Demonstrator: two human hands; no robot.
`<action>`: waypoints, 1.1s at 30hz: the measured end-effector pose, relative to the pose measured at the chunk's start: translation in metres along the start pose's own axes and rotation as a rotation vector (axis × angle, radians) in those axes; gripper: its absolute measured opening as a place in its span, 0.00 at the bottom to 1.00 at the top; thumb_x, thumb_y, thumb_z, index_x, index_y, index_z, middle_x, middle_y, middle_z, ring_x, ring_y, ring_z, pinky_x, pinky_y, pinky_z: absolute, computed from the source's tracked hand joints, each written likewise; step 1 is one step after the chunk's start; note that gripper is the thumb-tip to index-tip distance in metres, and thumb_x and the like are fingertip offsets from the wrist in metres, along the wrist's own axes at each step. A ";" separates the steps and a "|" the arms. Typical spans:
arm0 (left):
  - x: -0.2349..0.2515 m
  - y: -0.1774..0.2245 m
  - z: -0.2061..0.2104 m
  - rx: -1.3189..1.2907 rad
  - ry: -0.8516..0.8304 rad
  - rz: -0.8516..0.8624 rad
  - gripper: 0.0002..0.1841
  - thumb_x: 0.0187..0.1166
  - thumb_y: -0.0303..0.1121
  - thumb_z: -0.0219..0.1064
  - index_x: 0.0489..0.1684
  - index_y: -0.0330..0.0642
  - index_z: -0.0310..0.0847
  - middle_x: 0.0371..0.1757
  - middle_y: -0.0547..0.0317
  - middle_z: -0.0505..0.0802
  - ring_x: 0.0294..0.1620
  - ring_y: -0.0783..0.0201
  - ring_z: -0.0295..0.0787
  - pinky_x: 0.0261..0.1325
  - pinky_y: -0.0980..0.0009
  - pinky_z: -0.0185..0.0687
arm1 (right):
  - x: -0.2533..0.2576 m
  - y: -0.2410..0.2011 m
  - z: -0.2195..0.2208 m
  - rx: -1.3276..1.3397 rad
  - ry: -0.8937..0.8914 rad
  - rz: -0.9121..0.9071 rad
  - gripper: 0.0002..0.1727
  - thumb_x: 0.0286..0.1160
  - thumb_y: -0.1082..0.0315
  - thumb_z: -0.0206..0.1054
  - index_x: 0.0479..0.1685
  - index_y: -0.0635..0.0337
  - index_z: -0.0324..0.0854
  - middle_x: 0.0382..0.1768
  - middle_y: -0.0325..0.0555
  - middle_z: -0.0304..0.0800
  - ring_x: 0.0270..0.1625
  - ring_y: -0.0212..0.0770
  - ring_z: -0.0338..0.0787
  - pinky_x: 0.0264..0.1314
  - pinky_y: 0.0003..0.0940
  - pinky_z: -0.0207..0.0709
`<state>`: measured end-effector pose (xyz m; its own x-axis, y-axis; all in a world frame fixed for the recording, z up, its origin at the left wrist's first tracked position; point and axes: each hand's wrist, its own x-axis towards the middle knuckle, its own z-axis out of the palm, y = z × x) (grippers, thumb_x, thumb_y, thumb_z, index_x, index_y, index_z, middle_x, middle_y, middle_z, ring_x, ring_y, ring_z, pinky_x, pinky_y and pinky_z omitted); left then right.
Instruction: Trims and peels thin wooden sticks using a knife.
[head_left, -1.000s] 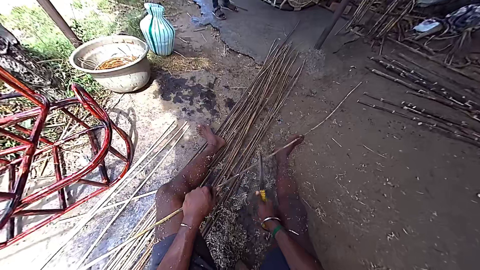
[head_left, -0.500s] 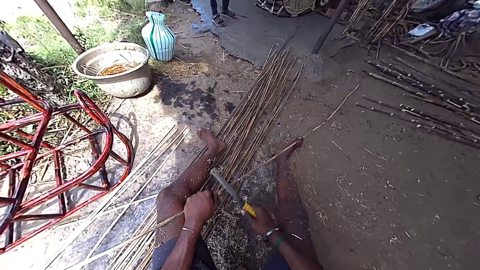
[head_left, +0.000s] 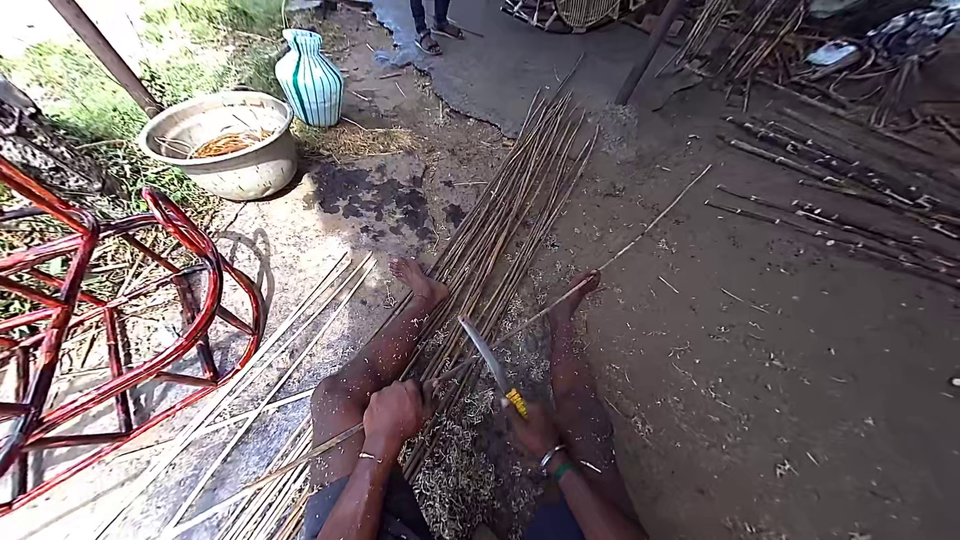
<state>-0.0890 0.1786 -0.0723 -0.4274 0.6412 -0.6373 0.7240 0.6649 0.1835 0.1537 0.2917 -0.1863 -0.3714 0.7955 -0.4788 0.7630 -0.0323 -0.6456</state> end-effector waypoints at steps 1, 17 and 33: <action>-0.001 0.000 0.002 -0.005 -0.002 -0.004 0.39 0.90 0.65 0.33 0.57 0.42 0.86 0.58 0.41 0.93 0.65 0.41 0.90 0.62 0.37 0.82 | 0.002 0.003 0.002 0.047 0.039 0.069 0.32 0.90 0.43 0.54 0.50 0.69 0.85 0.33 0.56 0.86 0.35 0.51 0.87 0.46 0.53 0.81; -0.010 0.002 0.009 0.010 0.092 0.015 0.35 0.91 0.63 0.37 0.64 0.48 0.83 0.59 0.43 0.93 0.64 0.40 0.90 0.61 0.38 0.82 | -0.010 -0.007 0.007 -0.084 -0.151 -0.104 0.30 0.87 0.44 0.58 0.57 0.67 0.85 0.43 0.59 0.90 0.48 0.54 0.91 0.59 0.57 0.81; -0.003 -0.001 0.008 0.023 -0.014 0.051 0.39 0.87 0.69 0.37 0.60 0.45 0.86 0.59 0.41 0.93 0.65 0.40 0.89 0.64 0.37 0.81 | -0.002 0.006 0.012 0.080 0.004 0.009 0.30 0.89 0.45 0.57 0.53 0.70 0.85 0.36 0.57 0.87 0.37 0.51 0.88 0.48 0.52 0.82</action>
<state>-0.0844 0.1728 -0.0759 -0.3821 0.6688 -0.6377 0.7569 0.6224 0.1992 0.1525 0.2824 -0.1965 -0.3631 0.7971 -0.4825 0.7215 -0.0872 -0.6869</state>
